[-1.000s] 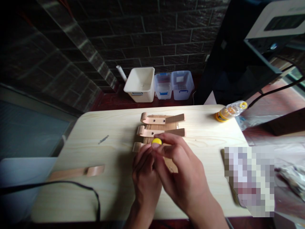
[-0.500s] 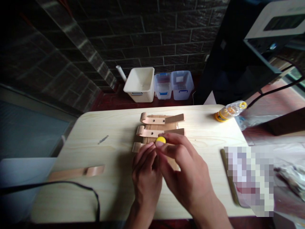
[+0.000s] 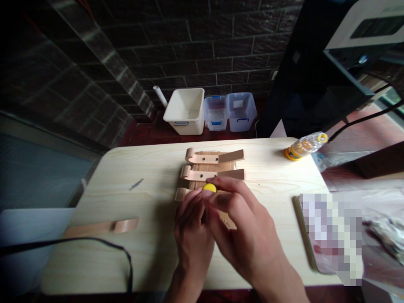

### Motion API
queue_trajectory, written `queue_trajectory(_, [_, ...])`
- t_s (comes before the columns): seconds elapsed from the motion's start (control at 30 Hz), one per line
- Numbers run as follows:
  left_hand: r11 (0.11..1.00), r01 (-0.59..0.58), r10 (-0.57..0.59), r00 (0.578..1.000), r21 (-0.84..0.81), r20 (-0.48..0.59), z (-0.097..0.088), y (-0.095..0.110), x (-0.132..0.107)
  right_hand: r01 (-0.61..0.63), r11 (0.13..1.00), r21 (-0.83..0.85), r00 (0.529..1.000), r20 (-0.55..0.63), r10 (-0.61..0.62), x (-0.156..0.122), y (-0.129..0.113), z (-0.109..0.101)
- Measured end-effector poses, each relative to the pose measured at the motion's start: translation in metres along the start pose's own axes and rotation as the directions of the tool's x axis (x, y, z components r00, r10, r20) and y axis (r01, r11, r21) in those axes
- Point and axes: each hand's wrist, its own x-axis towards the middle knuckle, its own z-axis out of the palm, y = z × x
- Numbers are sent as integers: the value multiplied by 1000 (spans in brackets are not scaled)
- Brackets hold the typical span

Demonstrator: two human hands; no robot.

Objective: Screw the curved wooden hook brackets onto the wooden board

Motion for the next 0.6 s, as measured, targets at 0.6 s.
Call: queue_trajectory(0.6, [1000, -22, 22, 1000, 10, -7, -3, 0, 5, -5, 999, 40, 1000, -23, 6, -1, 3, 2])
